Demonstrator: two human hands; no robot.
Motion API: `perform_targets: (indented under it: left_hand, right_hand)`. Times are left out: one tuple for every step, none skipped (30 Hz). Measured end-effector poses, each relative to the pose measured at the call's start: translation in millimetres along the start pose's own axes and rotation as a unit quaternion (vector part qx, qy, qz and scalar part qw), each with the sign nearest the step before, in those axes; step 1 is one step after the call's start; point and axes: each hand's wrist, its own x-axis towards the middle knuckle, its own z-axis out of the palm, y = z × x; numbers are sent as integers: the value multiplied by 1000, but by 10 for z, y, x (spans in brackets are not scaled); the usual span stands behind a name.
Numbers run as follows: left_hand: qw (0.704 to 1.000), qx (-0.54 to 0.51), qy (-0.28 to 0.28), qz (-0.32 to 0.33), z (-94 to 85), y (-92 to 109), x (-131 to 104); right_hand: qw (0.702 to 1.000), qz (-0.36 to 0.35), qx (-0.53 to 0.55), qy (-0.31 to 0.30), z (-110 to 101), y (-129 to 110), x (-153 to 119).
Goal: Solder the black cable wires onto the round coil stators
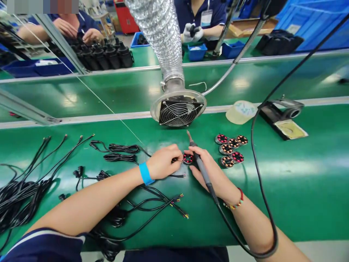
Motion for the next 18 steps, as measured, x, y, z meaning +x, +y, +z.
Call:
perform_targets:
  left_hand:
    - [1000,-7,4,0,1,-5,3]
    - [1000,-16,8,1,0,-12,8]
    - [1000,-27,13,2,-4,-20,13]
    - [999,-41,17,4,-9,-31,19]
    - [998,-57,20,8,-16,-44,27]
    - [997,-74,21,12,-23,-58,35]
    - [996,-89,20,14,-30,-71,44]
    - [994,-102,20,14,-35,-84,54]
    - [993,-113,20,11,-38,-95,63]
    - [992,-120,22,7,-38,-104,73]
    - [992,-125,23,2,-36,-110,81]
    - [991,-128,25,-1,-31,-114,89]
    - [991,-129,26,-1,-24,-115,96]
    - [991,-129,25,0,-17,-116,101]
    - [992,-127,25,2,-10,-115,104]
    - [992,-125,25,5,-4,-114,106]
    - [992,-124,25,6,1,-114,107]
    - [992,-123,26,7,4,-114,107]
  right_hand:
    - [1000,-10,-9,5,25,7,10]
    - [1000,-17,-19,11,49,13,22]
    - [999,-23,-30,18,69,17,33]
    - [999,-26,-41,24,84,18,42]
    - [998,-25,-52,28,94,17,49]
    - [997,-21,-62,34,98,13,52]
    - [997,-16,-68,41,99,6,52]
    - [996,-11,-72,47,98,-4,51]
    - [996,-5,-73,53,95,-15,48]
    - [996,-3,-70,58,91,-28,44]
    - [996,-5,-65,61,88,-41,42]
    - [996,-13,-58,63,84,-54,41]
    - [997,-25,-48,64,81,-66,42]
    - [997,-37,-38,64,79,-75,44]
    - [996,-48,-29,65,79,-81,47]
    - [996,-55,-22,64,79,-84,50]
    - [996,-58,-18,61,80,-84,54]
    - [997,-58,-17,57,82,-81,57]
